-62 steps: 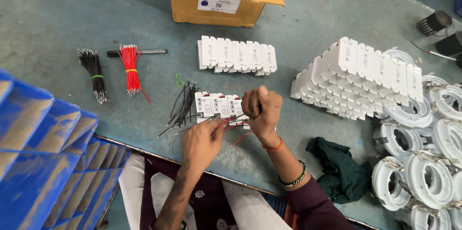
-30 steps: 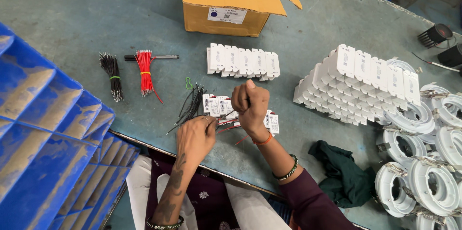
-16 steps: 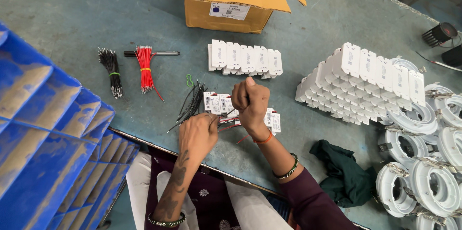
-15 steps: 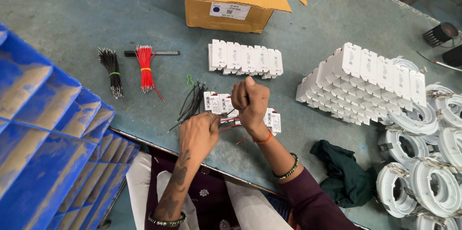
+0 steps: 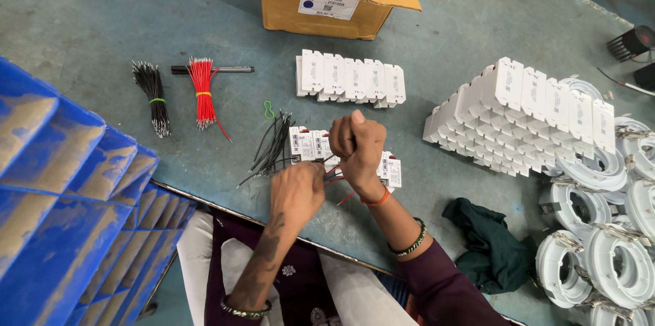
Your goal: The person assembles small white electronic modules by inserting black and red wires into terminal blocks and securing them with a screwdriver. They handle multiple modules in sequence, organizing them on the table and placing finished units into a cardboard box.
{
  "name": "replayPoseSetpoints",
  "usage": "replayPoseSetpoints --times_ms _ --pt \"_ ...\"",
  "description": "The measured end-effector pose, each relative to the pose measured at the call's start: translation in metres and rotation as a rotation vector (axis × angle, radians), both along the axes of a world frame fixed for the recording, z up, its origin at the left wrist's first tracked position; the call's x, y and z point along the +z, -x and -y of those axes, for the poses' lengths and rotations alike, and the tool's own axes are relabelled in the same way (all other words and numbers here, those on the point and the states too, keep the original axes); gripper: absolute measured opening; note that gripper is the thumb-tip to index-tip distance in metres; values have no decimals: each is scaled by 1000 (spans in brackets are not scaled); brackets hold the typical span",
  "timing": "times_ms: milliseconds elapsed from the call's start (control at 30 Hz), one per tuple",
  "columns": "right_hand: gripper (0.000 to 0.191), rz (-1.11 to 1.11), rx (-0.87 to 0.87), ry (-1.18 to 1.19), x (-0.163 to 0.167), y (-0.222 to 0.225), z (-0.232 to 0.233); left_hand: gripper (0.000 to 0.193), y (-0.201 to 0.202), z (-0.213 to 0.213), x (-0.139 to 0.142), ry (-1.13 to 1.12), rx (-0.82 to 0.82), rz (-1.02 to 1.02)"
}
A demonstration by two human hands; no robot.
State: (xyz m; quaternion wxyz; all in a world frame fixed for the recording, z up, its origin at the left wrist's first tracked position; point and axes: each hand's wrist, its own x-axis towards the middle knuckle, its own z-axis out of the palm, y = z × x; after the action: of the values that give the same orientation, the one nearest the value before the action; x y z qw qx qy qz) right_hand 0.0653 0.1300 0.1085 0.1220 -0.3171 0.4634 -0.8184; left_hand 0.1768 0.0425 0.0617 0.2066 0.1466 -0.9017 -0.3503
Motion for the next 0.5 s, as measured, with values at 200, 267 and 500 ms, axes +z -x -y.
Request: replayPoseSetpoints --times_ms 200,267,500 --pt "59 16 12 1 2 1 0 12 -7 7 6 -44 98 -41" --pt "58 22 17 -11 2 2 2 13 -10 12 9 -43 103 -32" --pt "59 5 18 -20 0 2 3 14 -15 12 16 -146 105 -129"
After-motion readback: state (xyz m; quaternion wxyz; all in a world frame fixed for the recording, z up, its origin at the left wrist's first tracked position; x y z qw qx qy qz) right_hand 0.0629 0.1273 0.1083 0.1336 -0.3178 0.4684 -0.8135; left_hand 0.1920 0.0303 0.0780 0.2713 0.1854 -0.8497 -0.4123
